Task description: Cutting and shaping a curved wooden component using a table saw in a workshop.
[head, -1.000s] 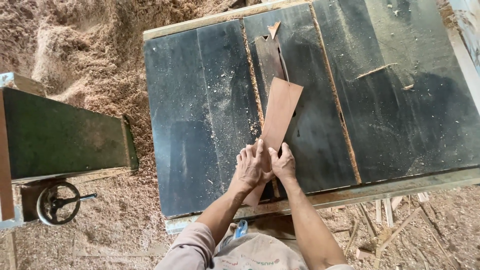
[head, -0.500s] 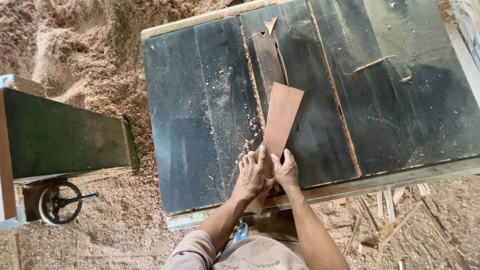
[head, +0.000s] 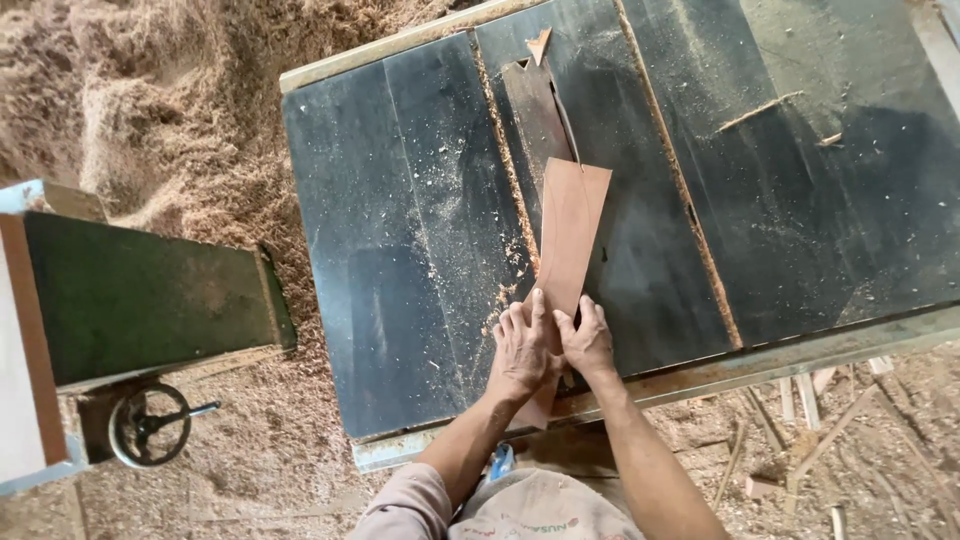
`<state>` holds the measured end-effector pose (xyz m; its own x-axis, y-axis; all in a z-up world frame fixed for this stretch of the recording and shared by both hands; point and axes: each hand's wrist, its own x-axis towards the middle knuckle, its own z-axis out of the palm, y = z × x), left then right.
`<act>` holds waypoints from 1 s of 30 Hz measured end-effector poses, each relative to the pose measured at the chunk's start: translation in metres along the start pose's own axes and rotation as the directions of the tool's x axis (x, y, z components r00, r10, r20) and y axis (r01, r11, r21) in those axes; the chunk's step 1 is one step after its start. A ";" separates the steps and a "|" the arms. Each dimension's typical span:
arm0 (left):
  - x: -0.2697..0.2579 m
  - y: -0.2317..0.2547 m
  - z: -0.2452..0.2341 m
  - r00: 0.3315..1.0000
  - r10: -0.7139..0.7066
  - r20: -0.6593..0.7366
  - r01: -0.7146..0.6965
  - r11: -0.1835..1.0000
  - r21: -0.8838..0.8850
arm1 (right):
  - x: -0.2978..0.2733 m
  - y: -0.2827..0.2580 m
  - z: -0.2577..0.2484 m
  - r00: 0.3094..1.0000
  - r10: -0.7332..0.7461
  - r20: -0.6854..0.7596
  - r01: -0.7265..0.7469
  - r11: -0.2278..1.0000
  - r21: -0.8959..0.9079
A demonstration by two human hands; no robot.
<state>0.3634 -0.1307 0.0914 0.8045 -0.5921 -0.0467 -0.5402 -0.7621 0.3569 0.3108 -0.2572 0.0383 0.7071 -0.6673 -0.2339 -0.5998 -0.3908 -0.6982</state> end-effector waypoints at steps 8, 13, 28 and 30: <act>0.019 0.010 -0.020 0.999 -0.046 0.018 0.045 0.999 0.017 | 0.032 0.013 0.012 0.999 -0.020 0.046 0.021 1.000 -0.022; 0.026 0.009 -0.023 0.999 -0.048 0.018 0.048 0.999 0.004 | 0.038 0.001 0.006 0.997 0.008 0.083 -0.007 1.000 -0.008; 0.002 0.006 -0.004 0.996 -0.073 0.053 0.071 0.997 0.025 | 0.010 0.000 -0.004 0.995 0.034 0.095 -0.034 0.999 -0.002; -0.004 0.006 0.000 0.997 -0.065 0.033 0.065 0.998 0.019 | 0.001 0.000 -0.009 0.994 0.046 0.094 -0.046 0.999 0.001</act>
<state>0.3568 -0.1329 0.0940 0.8294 -0.5495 -0.1008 -0.4917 -0.8036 0.3352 0.3085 -0.2635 0.0442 0.7109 -0.6218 -0.3285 -0.6314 -0.3586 -0.6875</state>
